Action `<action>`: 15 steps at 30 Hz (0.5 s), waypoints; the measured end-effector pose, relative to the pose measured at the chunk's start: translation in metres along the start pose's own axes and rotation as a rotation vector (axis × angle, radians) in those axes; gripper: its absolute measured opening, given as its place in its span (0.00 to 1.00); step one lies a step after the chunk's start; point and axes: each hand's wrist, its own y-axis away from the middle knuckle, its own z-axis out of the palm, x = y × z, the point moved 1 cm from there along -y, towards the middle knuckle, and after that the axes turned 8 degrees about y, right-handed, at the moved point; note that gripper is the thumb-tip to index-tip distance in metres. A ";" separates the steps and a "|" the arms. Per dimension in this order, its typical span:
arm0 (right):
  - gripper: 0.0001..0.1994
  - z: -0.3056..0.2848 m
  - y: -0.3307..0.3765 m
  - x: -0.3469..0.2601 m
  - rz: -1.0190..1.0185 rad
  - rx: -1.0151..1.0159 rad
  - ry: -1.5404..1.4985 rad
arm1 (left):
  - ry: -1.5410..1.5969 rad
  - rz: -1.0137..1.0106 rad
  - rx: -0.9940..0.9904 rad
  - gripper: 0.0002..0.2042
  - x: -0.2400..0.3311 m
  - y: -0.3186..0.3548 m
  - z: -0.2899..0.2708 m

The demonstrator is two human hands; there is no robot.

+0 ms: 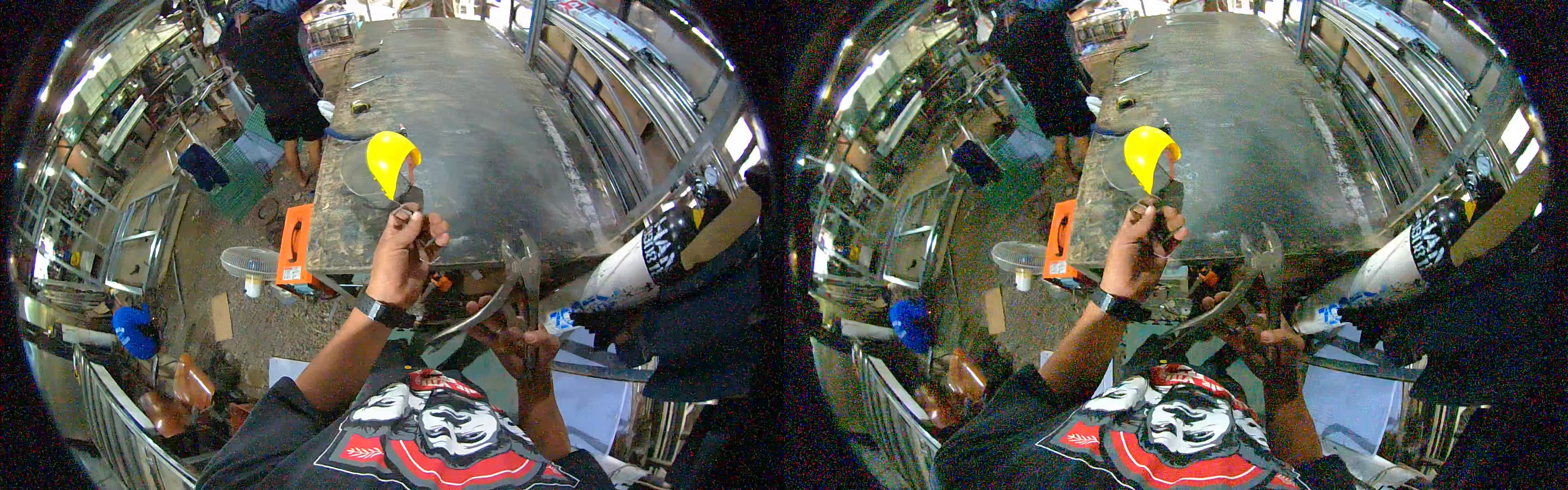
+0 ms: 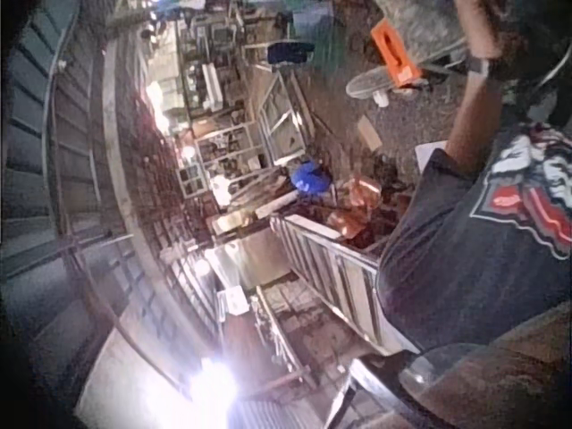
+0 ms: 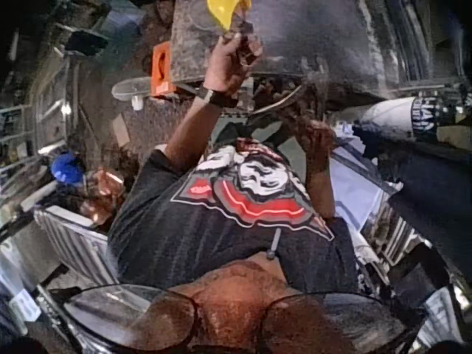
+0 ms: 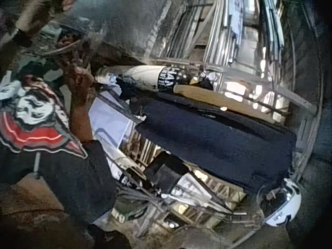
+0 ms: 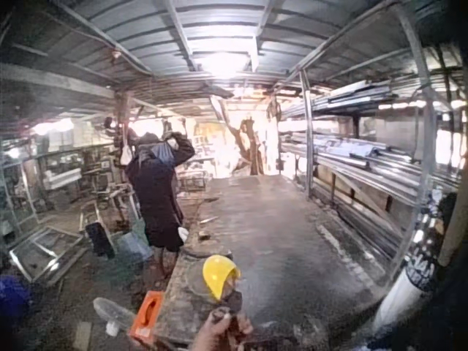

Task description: The person uses pliers to grip a small metal piece and a hammer to repeatedly strike and shape it on a workbench. The person adjusts the grip and orientation of the metal piece between strikes.

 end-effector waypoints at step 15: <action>0.40 0.024 -0.058 0.025 0.173 0.284 0.524 | 0.089 -0.183 0.003 0.12 0.046 -0.045 -0.033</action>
